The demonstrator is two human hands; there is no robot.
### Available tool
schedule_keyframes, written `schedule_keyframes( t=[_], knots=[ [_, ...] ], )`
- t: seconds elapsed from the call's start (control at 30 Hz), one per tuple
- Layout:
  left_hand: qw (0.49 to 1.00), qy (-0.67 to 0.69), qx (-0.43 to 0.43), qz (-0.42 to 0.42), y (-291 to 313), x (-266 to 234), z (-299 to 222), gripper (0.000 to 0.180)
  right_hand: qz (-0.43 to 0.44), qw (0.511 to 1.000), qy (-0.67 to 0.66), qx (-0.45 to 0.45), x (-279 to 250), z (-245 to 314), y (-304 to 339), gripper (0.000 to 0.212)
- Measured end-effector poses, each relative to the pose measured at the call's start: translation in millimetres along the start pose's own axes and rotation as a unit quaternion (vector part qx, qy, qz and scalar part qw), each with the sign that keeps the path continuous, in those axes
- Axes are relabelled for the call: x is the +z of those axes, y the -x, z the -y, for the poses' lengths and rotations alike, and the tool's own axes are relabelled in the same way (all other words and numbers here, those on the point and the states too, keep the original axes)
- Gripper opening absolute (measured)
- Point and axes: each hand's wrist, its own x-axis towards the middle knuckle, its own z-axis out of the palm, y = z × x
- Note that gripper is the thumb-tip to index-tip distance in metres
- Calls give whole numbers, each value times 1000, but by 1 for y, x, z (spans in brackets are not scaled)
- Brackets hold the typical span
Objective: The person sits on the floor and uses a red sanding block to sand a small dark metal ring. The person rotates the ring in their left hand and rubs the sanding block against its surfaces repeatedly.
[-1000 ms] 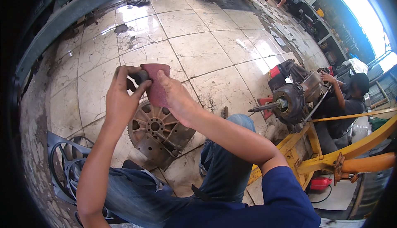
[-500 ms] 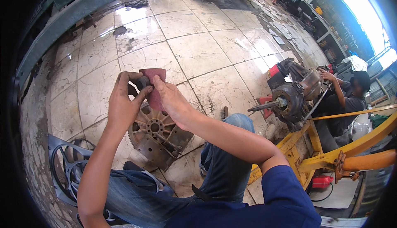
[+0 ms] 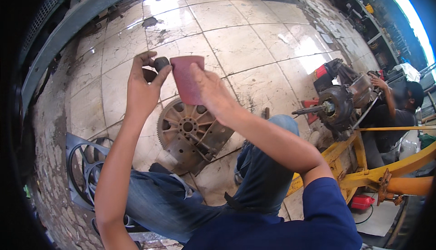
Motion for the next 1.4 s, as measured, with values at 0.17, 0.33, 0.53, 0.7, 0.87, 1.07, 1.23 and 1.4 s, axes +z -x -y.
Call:
schedule_keyframes(
  t=[0.17, 0.33, 0.53, 0.7, 0.87, 1.07, 1.23, 1.4],
  knots=[
    [976, 186, -106, -24, -4, -22, -17, 49, -64, 996, 7, -55, -12, 33, -4, 73],
    [935, 343, -88, 39, 5, -30, -43, 39, -55, 988, -2, -145, -30, 38, -4, 62],
    [877, 453, -151, 57, 53, -30, -66, 46, -74, 969, 78, -221, -13, 47, 14, 51],
    [873, 445, -201, 17, 91, -16, -67, 58, 11, 971, 134, -197, -22, 45, 9, 46],
    [890, 420, -176, 6, 92, -15, -59, 60, 96, 986, 117, -69, -7, 60, 8, 44],
    [864, 451, -219, -45, 101, -13, -51, 59, 128, 912, 211, -326, -1, 3, -1, 33],
    [937, 267, -154, -164, 99, -13, -57, 55, 177, 927, 256, -211, 1, 28, 9, 27],
    [952, 224, -123, -167, 102, -22, -53, 55, 136, 934, 229, -239, 9, 26, 13, 22]
  ],
)
